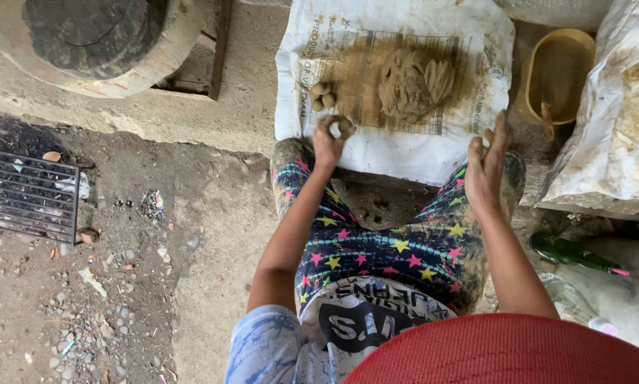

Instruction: The person prepares clay by pulling small portions from a larger lump, rolling them between their palms into small balls, and placing them on a white plastic sheet.

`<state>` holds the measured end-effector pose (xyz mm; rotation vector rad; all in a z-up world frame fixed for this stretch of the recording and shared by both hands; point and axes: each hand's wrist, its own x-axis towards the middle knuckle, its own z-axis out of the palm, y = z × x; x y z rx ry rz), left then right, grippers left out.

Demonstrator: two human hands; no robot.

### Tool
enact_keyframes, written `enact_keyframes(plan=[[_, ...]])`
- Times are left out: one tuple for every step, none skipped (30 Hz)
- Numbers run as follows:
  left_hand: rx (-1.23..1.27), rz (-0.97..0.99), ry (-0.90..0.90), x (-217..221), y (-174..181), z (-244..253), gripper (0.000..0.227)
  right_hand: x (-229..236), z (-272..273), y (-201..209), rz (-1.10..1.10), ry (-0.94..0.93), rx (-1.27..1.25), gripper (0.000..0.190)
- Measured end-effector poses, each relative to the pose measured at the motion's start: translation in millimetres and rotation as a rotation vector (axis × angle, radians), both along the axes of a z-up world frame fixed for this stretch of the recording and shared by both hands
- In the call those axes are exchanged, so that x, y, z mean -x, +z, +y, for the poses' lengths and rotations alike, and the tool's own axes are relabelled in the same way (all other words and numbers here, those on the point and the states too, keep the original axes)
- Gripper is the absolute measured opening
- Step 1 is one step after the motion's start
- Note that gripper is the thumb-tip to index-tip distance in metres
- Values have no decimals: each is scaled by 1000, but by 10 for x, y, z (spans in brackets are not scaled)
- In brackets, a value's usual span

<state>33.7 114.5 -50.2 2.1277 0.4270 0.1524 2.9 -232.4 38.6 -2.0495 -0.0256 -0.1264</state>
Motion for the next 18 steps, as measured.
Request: enact_keyframes(plan=[[-186, -149, 87, -63, -39, 119, 44, 28, -25, 11, 23, -11, 19, 97], [-373, -299, 171, -123, -83, 225, 46, 61, -33, 19, 18, -10, 18, 97], [-370, -301, 171, -192, -133, 322, 46, 110, -66, 36, 47, -6, 36, 98], [-254, -307, 171, -261, -182, 410, 47, 154, -90, 51, 76, -2, 54, 99], [-137, -313, 169, -319, -230, 463, 49, 196, -107, 66, 73, -4, 55, 99], [-135, -316, 168, -362, -275, 484, 49, 232, -126, 81, 134, -17, 57, 102], [-168, -319, 191, -403, -307, 505, 54, 254, -134, 92, 195, -30, 57, 104], [-201, -323, 213, -446, -333, 522, 58, 263, -138, 103, 192, -32, 57, 104], [-200, -323, 211, -474, -362, 538, 58, 284, -139, 112, 117, 1, 51, 101], [-180, -328, 223, -508, -396, 556, 58, 290, -134, 125, 43, 34, 46, 97], [-159, -331, 235, -536, -443, 569, 59, 296, -122, 145, 45, 30, 47, 97], [-157, -329, 231, -579, -495, 593, 59, 299, -99, 172, 74, 27, 84, 95], [-189, -296, 247, -631, -548, 626, 60, 298, -77, 209, 103, 26, 120, 93], [-222, -263, 262, -666, -601, 647, 62, 312, -49, 245, 105, 24, 121, 93], [-222, -262, 260, -688, -638, 662, 62, 326, -5, 267, 321, -29, 107, 90], [-252, -259, 257, -701, -649, 667, 67, 323, 18, 274, 537, -81, 93, 89], [-283, -257, 253, -706, -627, 662, 72, 294, 48, 247, 538, -83, 92, 89], [-283, -257, 251, -684, -572, 642, 72, 259, 102, 183, 385, 19, 85, 85]])
